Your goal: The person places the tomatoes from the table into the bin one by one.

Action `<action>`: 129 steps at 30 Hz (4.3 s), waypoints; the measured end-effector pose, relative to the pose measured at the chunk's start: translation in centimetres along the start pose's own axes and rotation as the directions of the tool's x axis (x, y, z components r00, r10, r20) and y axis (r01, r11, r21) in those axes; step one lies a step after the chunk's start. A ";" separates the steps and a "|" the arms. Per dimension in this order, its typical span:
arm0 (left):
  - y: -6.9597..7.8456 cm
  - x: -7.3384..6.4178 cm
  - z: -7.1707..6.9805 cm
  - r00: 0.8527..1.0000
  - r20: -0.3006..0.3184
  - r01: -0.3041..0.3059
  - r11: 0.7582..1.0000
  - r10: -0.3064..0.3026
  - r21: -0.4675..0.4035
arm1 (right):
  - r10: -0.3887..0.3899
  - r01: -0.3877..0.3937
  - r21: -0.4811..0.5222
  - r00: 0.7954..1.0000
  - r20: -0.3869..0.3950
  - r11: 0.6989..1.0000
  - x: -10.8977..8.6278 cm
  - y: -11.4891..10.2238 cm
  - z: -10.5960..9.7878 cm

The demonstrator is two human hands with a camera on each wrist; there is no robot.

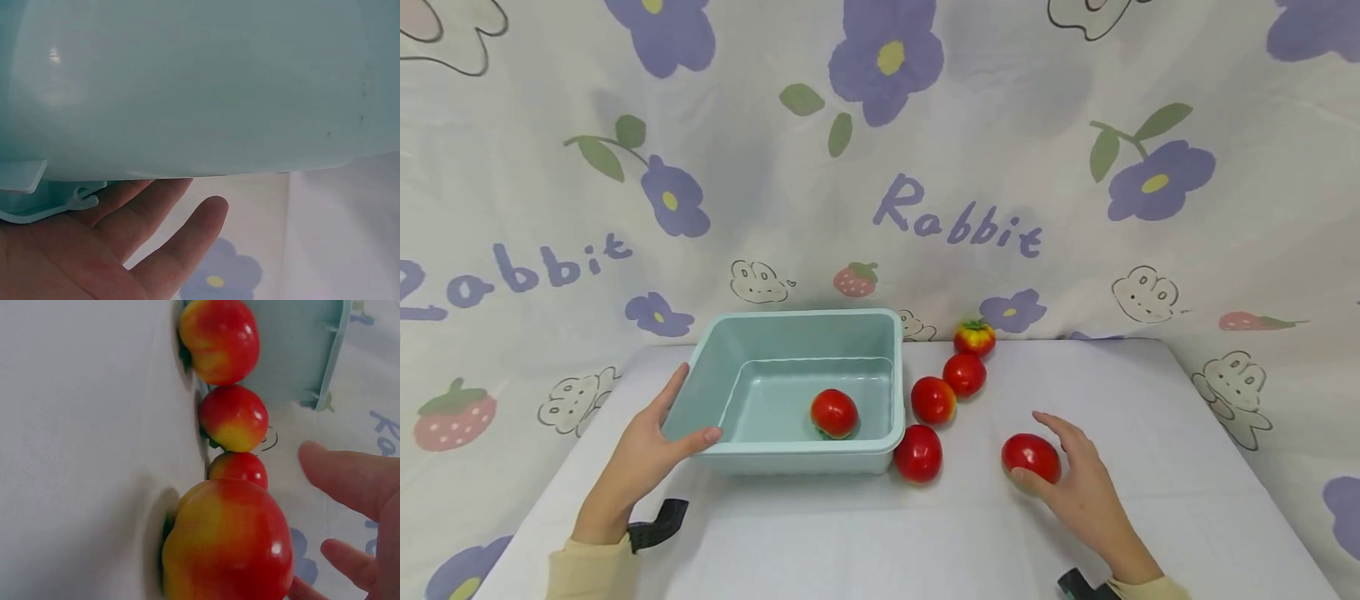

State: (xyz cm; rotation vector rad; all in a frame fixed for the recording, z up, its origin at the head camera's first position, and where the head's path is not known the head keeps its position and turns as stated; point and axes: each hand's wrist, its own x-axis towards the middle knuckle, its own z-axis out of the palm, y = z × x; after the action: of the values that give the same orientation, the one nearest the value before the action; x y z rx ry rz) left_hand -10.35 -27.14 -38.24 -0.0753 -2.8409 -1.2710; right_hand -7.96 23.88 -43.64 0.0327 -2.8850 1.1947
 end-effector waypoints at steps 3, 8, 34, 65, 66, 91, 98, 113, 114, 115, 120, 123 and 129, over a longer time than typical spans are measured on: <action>0.0 0.0 0.1 1.000 0.003 0.001 1.000 -0.001 -0.007 | 0.013 -0.012 -0.026 0.999 0.031 1.000 0.2 0.4 0.3; 0.0 0.0 0.0 1.000 -0.002 -0.006 1.000 0.006 0.003 | 0.014 -0.013 -0.024 0.998 0.054 1.000 0.4 0.7 0.6; 0.0 0.2 0.1 1.000 -0.005 0.003 1.000 -0.003 0.009 | -0.068 0.067 -0.029 0.997 -0.030 0.997 0.8 0.1 0.5; 0.1 0.1 0.2 1.000 -0.015 -0.002 1.000 0.002 0.015 | -0.322 0.335 0.044 0.928 -0.187 0.941 3.0 -7.3 1.0; 0.0 0.1 0.2 1.000 -0.015 -0.004 1.000 0.004 0.017 | -0.325 0.341 0.056 0.926 -0.192 0.938 3.0 -7.5 1.0; 0.0 0.0 0.2 1.000 -0.011 0.000 1.000 0.000 0.015 | -0.437 0.491 0.254 0.867 -0.240 0.834 2.9 -13.9 2.4; -0.2 0.0 0.2 1.000 -0.010 -0.008 1.000 0.008 0.006 | -0.427 0.475 0.303 0.879 -0.213 0.826 2.0 -16.5 2.5; -0.1 0.0 0.1 1.000 -0.009 -0.020 1.000 0.020 -0.001 | -0.509 0.531 0.362 0.845 -0.163 0.766 2.4 -18.2 4.5; -0.1 0.0 0.1 1.000 -0.008 -0.020 1.000 0.020 0.000 | -0.511 0.532 0.361 0.845 -0.160 0.766 2.4 -18.2 4.7; -0.1 0.0 0.2 1.000 -0.008 -0.019 1.000 0.019 0.000 | -0.514 0.534 0.359 0.843 -0.157 0.765 2.4 -18.2 4.9; -0.2 0.1 0.2 1.000 -0.008 -0.019 1.000 0.019 0.001 | -0.528 0.544 0.366 0.836 -0.151 0.755 2.7 -18.2 5.5; -0.1 0.1 0.2 1.000 -0.008 -0.017 1.000 0.017 0.005 | -0.533 0.546 0.368 0.833 -0.145 0.753 2.7 -18.3 5.7; 0.1 0.1 0.2 1.000 -0.014 -0.005 1.000 0.005 0.022 | -0.523 0.527 0.366 0.844 -0.118 0.767 3.3 -17.6 6.5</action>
State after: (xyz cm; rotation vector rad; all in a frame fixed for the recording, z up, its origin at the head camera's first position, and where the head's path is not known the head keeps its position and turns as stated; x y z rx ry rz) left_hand -10.46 -26.89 -38.26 -0.0721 -2.8398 -1.2347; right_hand -10.86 6.78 -35.72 0.7841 -2.3128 1.5744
